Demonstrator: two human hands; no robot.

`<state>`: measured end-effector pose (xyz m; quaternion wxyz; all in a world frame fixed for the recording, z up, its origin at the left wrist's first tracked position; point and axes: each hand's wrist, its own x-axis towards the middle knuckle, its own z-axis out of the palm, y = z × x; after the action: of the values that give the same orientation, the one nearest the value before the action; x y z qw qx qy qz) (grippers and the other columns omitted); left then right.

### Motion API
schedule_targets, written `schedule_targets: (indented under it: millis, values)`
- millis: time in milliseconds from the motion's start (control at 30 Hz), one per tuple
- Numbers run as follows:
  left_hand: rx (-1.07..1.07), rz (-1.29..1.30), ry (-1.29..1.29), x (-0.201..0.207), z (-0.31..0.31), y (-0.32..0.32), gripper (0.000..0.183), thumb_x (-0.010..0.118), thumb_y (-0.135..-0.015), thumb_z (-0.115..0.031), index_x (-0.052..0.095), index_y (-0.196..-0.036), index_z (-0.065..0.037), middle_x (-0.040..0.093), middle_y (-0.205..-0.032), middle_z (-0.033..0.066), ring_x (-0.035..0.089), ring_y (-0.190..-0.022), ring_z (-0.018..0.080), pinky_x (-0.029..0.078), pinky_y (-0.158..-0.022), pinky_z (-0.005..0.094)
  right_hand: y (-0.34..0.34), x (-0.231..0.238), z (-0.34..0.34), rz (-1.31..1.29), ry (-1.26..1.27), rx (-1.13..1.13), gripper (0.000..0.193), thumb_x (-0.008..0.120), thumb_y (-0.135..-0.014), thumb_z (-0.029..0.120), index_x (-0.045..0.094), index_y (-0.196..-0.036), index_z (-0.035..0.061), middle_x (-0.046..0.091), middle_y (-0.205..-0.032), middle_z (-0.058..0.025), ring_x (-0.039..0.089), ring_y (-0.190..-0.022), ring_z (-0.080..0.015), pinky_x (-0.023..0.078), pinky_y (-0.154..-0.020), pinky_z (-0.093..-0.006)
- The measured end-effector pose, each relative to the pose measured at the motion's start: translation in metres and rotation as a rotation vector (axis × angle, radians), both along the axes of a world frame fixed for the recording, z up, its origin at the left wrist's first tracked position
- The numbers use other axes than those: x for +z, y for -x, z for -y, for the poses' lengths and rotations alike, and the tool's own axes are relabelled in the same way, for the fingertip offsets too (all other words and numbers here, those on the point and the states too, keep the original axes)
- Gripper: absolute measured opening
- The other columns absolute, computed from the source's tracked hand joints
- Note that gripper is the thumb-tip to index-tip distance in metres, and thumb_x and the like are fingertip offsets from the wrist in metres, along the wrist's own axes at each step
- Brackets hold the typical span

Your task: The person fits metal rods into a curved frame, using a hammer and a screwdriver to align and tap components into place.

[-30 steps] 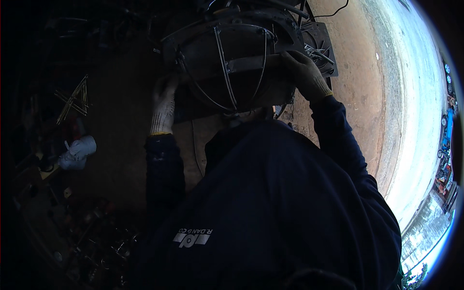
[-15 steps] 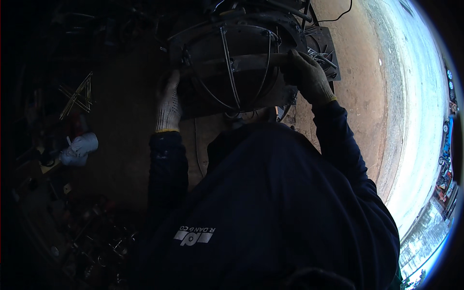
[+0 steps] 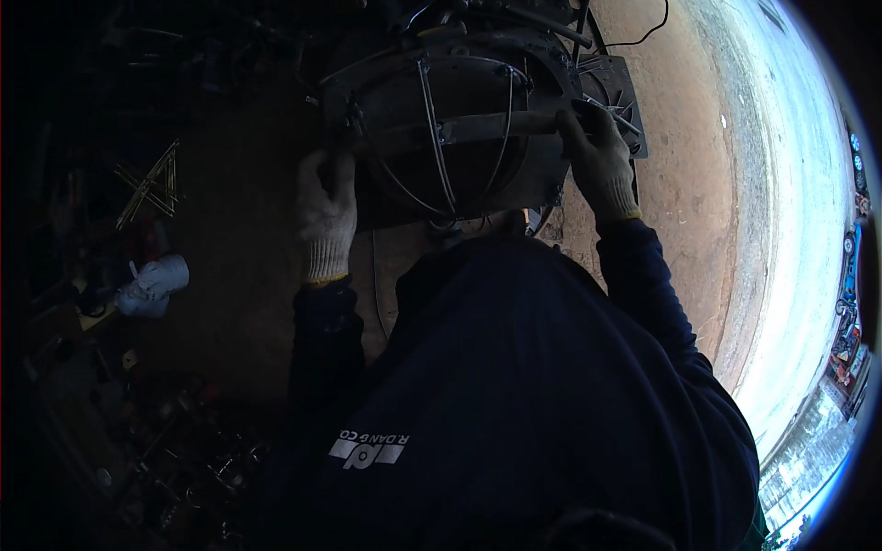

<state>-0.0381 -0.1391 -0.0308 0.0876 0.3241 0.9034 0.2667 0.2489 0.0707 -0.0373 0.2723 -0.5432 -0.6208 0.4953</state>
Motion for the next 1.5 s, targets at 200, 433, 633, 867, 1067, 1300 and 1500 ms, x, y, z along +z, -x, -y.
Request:
schedule_targets:
  millis: [200, 433, 633, 867, 1067, 1300, 1500]
  values:
    - [-0.145, 0.166, -0.097, 0.022, 0.003, -0.019, 0.036, 0.069, -0.1, -0.041, 0.069, -0.101, -0.004, 0.066, -0.083, 0.0064, 0.068, -0.077, 0.017, 0.054, -0.069, 0.0324, 0.0, 0.042, 0.029, 0.192, 0.231, 0.21, 0.05, 0.067, -0.098, 0.045, 0.073, -0.11, -0.0025, 0.074, -0.094, -0.0112, 0.069, -0.082, -0.0169, 0.055, -0.075, -0.0339]
    - [-0.199, 0.703, -0.117, 0.004, -0.002, -0.049, 0.034, 0.069, -0.1, -0.034, 0.069, -0.096, 0.0, 0.062, -0.078, 0.0006, 0.061, -0.07, 0.0097, 0.049, -0.06, 0.0288, 0.01, 0.027, 0.044, 0.149, 0.517, 0.301, 0.049, 0.062, -0.101, 0.045, 0.072, -0.107, -0.0026, 0.072, -0.087, -0.0086, 0.07, -0.073, -0.0145, 0.056, -0.065, -0.0312]
    - [-0.012, 0.97, -0.291, 0.0, -0.01, -0.054, 0.032, 0.07, -0.099, -0.031, 0.07, -0.093, 0.001, 0.065, -0.079, 0.0018, 0.061, -0.067, 0.0112, 0.049, -0.06, 0.029, 0.012, 0.007, 0.022, 0.328, 0.213, 0.577, 0.042, 0.066, -0.1, 0.04, 0.071, -0.106, -0.0015, 0.07, -0.081, -0.0059, 0.069, -0.072, -0.0126, 0.055, -0.064, -0.0304]
    - [-0.187, 0.781, -0.156, -0.033, 0.006, -0.034, 0.037, 0.062, -0.103, -0.022, 0.066, -0.129, 0.003, 0.068, -0.116, 0.0059, 0.062, -0.107, 0.0145, 0.048, -0.096, 0.0307, 0.016, 0.053, -0.051, -0.047, 0.019, 0.165, 0.032, 0.069, -0.1, 0.035, 0.073, -0.105, 0.0039, 0.065, -0.078, -0.0016, 0.062, -0.065, -0.0085, 0.051, -0.058, -0.027]
    - [-0.512, 0.158, -0.206, -0.013, 0.005, -0.051, 0.03, 0.061, -0.101, -0.015, 0.067, -0.126, 0.0, 0.068, -0.118, 0.0097, 0.065, -0.107, 0.0189, 0.051, -0.094, 0.0334, 0.096, 0.003, -0.153, 0.444, -1.08, 0.714, 0.023, 0.065, -0.097, 0.025, 0.074, -0.115, 0.0135, 0.074, -0.115, -0.0076, 0.073, -0.095, -0.0251, 0.059, -0.083, -0.0363]
    - [-0.677, -0.061, -0.177, 0.01, 0.002, -0.059, 0.045, 0.082, -0.07, -0.014, 0.062, -0.11, -0.009, 0.062, -0.101, 0.012, 0.064, -0.097, 0.0341, 0.051, -0.082, 0.048, 0.221, -0.005, -0.132, 0.692, -0.786, 1.075, 0.036, 0.058, -0.099, 0.027, 0.068, -0.132, 0.0184, 0.074, -0.119, -0.01, 0.073, -0.106, -0.0288, 0.058, -0.089, -0.0417]
    - [-0.656, -0.129, -0.159, -0.008, 0.013, -0.053, 0.045, 0.083, -0.072, -0.013, 0.061, -0.111, -0.01, 0.063, -0.095, 0.0094, 0.066, -0.091, 0.0303, 0.052, -0.081, 0.0433, 0.255, 0.029, -0.113, 1.121, -0.877, 1.293, 0.034, 0.056, -0.1, 0.028, 0.072, -0.121, 0.0074, 0.074, -0.115, -0.0128, 0.073, -0.106, -0.0323, 0.058, -0.085, -0.0454]
